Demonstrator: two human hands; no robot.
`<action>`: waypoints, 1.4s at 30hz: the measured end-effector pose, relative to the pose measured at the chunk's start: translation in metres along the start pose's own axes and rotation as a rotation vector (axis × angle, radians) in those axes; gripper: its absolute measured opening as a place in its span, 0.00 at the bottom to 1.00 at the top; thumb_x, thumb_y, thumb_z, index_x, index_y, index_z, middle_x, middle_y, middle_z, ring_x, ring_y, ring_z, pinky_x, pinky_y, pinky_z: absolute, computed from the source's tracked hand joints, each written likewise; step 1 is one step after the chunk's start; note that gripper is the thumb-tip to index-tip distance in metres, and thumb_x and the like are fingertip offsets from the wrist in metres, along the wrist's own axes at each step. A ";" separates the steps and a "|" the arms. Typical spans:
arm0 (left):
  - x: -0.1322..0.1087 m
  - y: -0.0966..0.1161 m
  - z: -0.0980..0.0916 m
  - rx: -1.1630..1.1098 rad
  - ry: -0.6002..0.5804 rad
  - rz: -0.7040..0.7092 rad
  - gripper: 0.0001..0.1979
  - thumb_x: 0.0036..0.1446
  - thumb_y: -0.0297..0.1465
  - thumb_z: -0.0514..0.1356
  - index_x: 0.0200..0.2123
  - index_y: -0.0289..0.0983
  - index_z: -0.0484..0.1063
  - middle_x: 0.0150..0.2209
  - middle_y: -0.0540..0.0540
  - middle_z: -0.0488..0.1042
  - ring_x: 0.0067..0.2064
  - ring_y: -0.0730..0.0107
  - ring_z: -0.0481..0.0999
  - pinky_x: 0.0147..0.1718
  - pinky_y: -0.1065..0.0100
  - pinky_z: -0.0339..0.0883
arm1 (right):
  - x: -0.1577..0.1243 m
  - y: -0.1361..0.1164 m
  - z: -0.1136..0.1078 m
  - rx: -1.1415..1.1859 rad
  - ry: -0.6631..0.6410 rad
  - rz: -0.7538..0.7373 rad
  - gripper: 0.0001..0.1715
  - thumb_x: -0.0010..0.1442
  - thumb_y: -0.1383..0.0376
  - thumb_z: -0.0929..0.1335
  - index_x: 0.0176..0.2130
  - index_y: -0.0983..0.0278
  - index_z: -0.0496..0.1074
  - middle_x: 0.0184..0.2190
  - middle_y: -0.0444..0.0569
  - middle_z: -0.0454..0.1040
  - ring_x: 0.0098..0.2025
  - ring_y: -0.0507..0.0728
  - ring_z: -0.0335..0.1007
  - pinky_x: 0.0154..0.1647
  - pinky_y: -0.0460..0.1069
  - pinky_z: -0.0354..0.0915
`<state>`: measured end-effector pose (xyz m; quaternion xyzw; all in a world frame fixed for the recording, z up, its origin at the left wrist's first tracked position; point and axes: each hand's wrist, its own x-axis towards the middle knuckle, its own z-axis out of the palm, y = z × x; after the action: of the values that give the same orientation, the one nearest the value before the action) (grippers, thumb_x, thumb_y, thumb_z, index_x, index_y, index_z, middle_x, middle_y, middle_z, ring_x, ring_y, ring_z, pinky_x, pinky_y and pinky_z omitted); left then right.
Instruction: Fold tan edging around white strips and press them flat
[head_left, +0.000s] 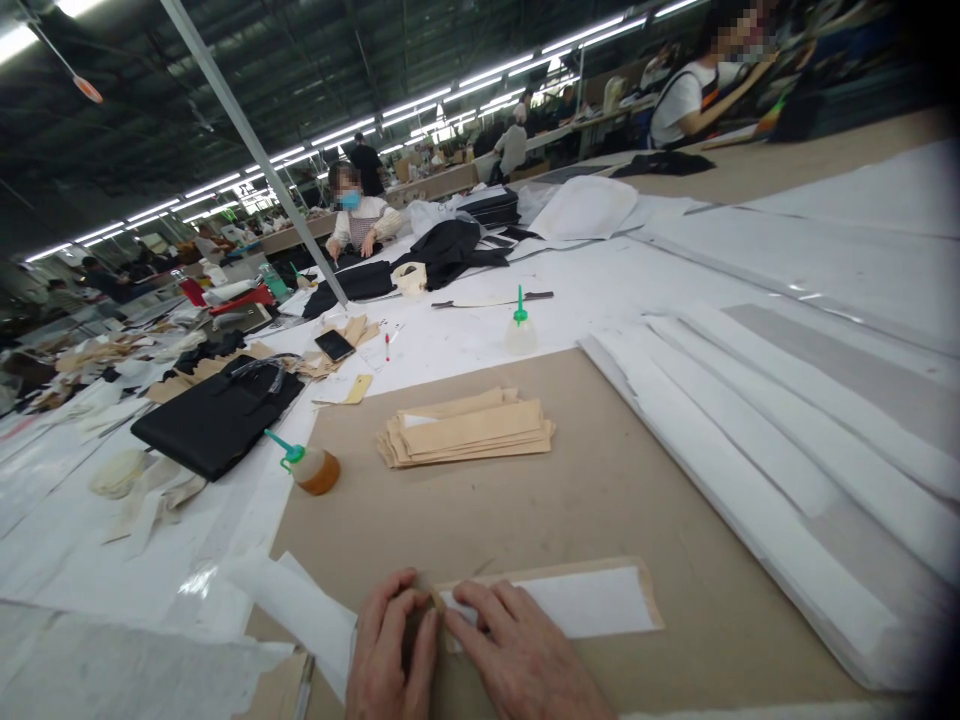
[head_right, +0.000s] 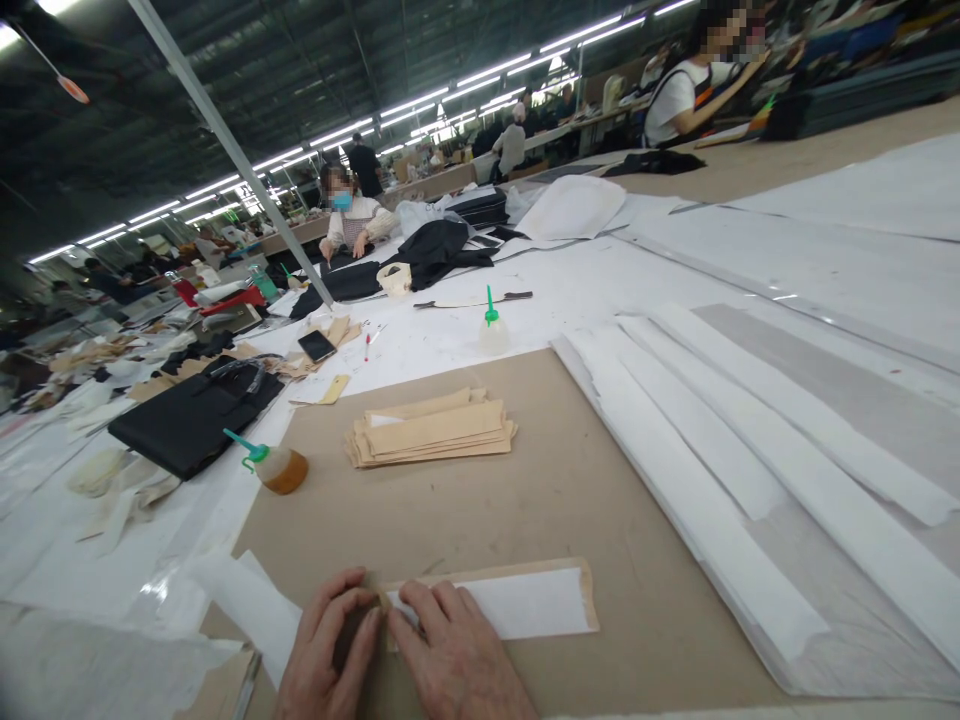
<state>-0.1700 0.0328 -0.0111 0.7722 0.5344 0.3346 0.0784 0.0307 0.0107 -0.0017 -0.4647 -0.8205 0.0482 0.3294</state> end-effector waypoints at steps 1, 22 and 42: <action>0.001 0.002 0.001 -0.002 0.006 -0.013 0.08 0.67 0.36 0.58 0.44 0.41 0.73 0.53 0.40 0.72 0.55 0.57 0.74 0.54 0.53 0.74 | 0.000 0.000 0.000 -0.004 -0.003 -0.003 0.17 0.64 0.67 0.68 0.53 0.63 0.71 0.50 0.51 0.74 0.43 0.61 0.68 0.42 0.53 0.69; 0.011 0.006 0.000 0.141 0.009 0.166 0.09 0.69 0.35 0.55 0.47 0.43 0.75 0.50 0.42 0.74 0.51 0.59 0.75 0.50 0.58 0.74 | -0.003 0.003 0.014 -0.008 0.085 -0.014 0.18 0.62 0.65 0.70 0.51 0.63 0.71 0.49 0.50 0.74 0.43 0.61 0.66 0.41 0.54 0.67; 0.009 -0.004 -0.001 0.366 -0.084 0.313 0.10 0.68 0.31 0.55 0.51 0.42 0.70 0.53 0.43 0.75 0.51 0.57 0.75 0.47 0.58 0.73 | -0.003 0.002 0.006 0.031 0.013 0.012 0.21 0.62 0.66 0.71 0.55 0.64 0.70 0.51 0.50 0.73 0.45 0.61 0.66 0.44 0.55 0.66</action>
<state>-0.1716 0.0419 -0.0083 0.8602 0.4562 0.2080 -0.0932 0.0296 0.0107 -0.0081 -0.4646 -0.8148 0.0600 0.3415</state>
